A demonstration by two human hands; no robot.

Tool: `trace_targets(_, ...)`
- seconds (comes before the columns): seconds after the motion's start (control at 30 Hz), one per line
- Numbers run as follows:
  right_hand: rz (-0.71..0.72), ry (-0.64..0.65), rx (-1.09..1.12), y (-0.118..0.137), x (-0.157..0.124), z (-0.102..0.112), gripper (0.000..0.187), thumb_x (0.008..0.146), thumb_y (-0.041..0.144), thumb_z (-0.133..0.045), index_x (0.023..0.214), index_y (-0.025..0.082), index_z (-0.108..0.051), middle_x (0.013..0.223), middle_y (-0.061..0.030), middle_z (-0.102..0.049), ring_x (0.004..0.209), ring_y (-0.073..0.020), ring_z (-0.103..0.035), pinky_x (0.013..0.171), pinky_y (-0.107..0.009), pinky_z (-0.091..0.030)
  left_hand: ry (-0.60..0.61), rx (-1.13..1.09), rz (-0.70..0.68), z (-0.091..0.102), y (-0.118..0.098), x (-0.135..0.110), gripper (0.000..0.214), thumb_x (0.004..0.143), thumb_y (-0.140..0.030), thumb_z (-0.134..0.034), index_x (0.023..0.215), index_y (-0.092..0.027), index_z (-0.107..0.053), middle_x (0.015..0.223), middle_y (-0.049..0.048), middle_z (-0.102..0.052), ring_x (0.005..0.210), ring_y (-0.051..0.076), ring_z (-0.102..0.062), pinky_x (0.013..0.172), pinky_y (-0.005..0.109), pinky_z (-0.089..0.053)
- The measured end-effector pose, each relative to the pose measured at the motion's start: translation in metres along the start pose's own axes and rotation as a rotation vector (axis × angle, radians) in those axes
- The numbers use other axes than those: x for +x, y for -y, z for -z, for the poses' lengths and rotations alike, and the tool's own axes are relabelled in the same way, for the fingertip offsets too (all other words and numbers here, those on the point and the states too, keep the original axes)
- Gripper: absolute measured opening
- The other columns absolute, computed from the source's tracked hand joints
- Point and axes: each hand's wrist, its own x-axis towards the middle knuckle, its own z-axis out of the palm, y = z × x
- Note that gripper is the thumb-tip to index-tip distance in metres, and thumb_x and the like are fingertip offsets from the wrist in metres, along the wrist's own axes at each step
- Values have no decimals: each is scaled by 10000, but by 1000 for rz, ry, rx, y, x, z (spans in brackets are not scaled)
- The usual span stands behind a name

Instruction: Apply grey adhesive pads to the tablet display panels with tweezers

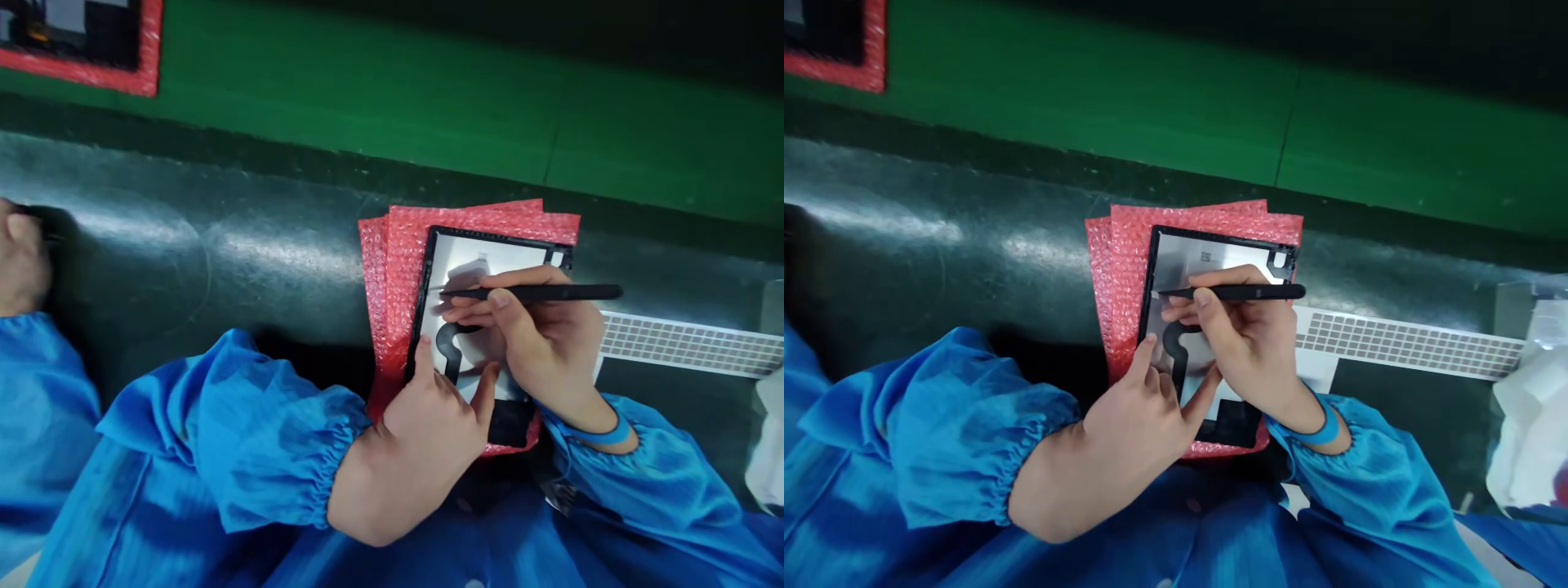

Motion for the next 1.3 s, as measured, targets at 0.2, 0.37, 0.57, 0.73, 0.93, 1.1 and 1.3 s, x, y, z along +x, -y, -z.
trace_targets(0.2,-60,-24,-71,2,-3,-2,84,1035,326,-833,1093,282,-790,908,-8,-883,846,-246,-904,764,-354,-789,-90,-71,-6,3,17,5,440,1078,-265,-687,1487,-115,-749,901,97,-857,817,293,-835,1204,628,-508)
trace_targets(0.37,-58,-43,-74,3,-3,-3,77,1030,307,-836,1102,302,-810,889,3,-879,855,-249,-904,755,-371,-798,-114,-59,-16,5,26,9,411,1022,-233,-731,1407,-103,-793,1027,159,-872,1084,389,-842,1149,618,-553)
trace_targets(0.57,-58,-43,-71,2,-2,-4,91,1019,246,-836,1089,303,-828,920,9,-891,854,-243,-905,755,-327,-797,-40,-82,-48,13,30,11,434,1045,-246,-710,1446,-89,-769,1084,176,-870,1224,406,-802,1141,608,-567)
trace_targets(0.73,-64,-40,-92,4,-3,-4,92,1023,249,-825,1090,312,-828,938,19,-900,843,-236,-903,763,-312,-796,-10,-104,-43,13,30,11,409,1068,-251,-693,1445,-112,-771,940,127,-867,1050,356,-841,1185,632,-535)
trace_targets(0.93,-45,-44,-78,3,-4,-4,124,1035,258,-806,1104,355,-842,932,7,-893,843,-263,-901,759,-377,-808,-17,-151,-39,16,32,14,382,1061,-162,-625,1395,-86,-794,996,157,-869,1174,390,-819,1183,646,-553)
trace_targets(1.1,-21,-37,-39,3,-2,-6,107,1033,245,-818,1099,327,-835,921,29,-892,825,-228,-899,776,-333,-800,76,-228,-57,22,37,17,462,1064,-128,-551,1476,-96,-757,1070,160,-873,1199,391,-815,1190,647,-555)
trace_targets(1.3,-30,-32,-61,2,-2,-6,113,1046,267,-810,1114,353,-835,923,37,-890,839,-225,-899,783,-321,-798,19,-188,-55,18,35,15,439,1046,-174,-587,1433,-133,-791,1114,151,-874,1245,392,-796,1158,630,-584)
